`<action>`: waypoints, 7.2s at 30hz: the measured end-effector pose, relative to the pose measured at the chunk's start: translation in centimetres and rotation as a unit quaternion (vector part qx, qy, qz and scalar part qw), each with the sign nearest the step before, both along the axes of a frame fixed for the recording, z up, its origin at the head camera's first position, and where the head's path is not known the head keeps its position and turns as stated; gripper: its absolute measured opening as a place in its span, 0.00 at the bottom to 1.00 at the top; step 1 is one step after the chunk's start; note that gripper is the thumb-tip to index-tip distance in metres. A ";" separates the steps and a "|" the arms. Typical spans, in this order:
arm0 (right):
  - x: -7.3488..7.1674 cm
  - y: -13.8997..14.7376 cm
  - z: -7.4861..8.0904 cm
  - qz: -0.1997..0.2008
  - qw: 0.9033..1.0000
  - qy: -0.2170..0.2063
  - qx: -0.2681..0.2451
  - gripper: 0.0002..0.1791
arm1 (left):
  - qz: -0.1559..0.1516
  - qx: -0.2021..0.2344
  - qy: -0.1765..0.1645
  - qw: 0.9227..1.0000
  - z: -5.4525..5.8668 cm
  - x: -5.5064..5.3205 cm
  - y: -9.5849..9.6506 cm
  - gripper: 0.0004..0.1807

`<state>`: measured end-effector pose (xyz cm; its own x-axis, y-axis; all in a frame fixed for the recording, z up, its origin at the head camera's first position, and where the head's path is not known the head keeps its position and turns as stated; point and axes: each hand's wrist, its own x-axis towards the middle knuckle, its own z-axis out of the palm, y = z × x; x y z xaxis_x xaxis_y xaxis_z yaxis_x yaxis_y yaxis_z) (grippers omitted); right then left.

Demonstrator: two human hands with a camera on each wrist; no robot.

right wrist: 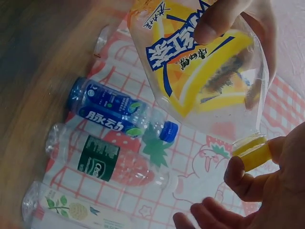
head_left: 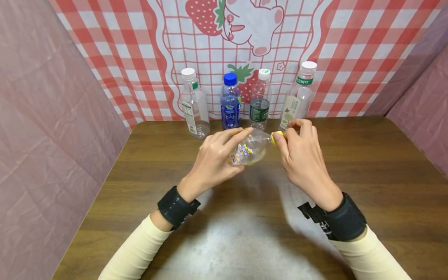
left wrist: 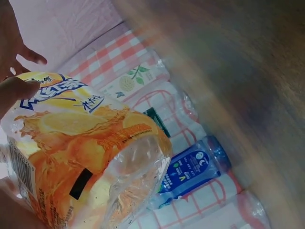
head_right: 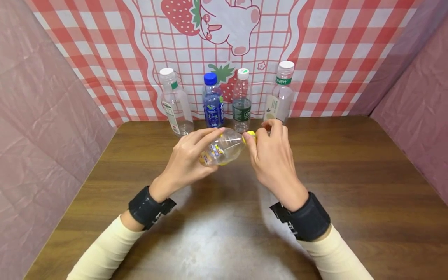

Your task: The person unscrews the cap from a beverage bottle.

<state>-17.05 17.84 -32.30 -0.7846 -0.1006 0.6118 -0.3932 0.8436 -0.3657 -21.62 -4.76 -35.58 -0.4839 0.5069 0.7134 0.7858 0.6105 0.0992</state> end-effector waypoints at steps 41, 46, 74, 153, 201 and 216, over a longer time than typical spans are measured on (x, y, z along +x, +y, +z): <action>0.3 0.6 0.6 -0.012 0.998 0.051 0.040 0.30 | -0.083 0.003 -0.036 0.996 0.5 0.3 0.1 0.50; 0.2 0.7 0.4 0.024 0.996 0.084 0.030 0.28 | -0.115 0.022 -0.061 0.991 0.6 0.2 0.0 0.50; 0.0 1.5 0.7 -0.029 0.999 -0.015 0.040 0.30 | -0.082 -0.014 -0.072 0.994 0.9 0.2 -0.3 0.49; 1.0 2.5 3.2 0.101 0.987 -0.113 0.059 0.10 | -0.066 0.005 -0.057 0.996 0.2 -0.1 0.0 0.52; 1.3 2.6 3.5 0.077 0.982 -0.161 0.059 0.19 | -0.053 0.003 -0.060 0.997 0.0 0.1 0.0 0.52; 0.5 2.3 3.0 -0.036 0.969 -0.246 0.006 0.39 | -0.056 -0.008 -0.052 0.997 0.0 0.1 0.1 0.51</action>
<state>-16.52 20.09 -29.35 -0.9861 -0.0400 0.1611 -0.1144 0.8670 -0.4849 -21.52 -4.66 -35.63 -0.4947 0.5724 0.6539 0.8351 0.5213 0.1755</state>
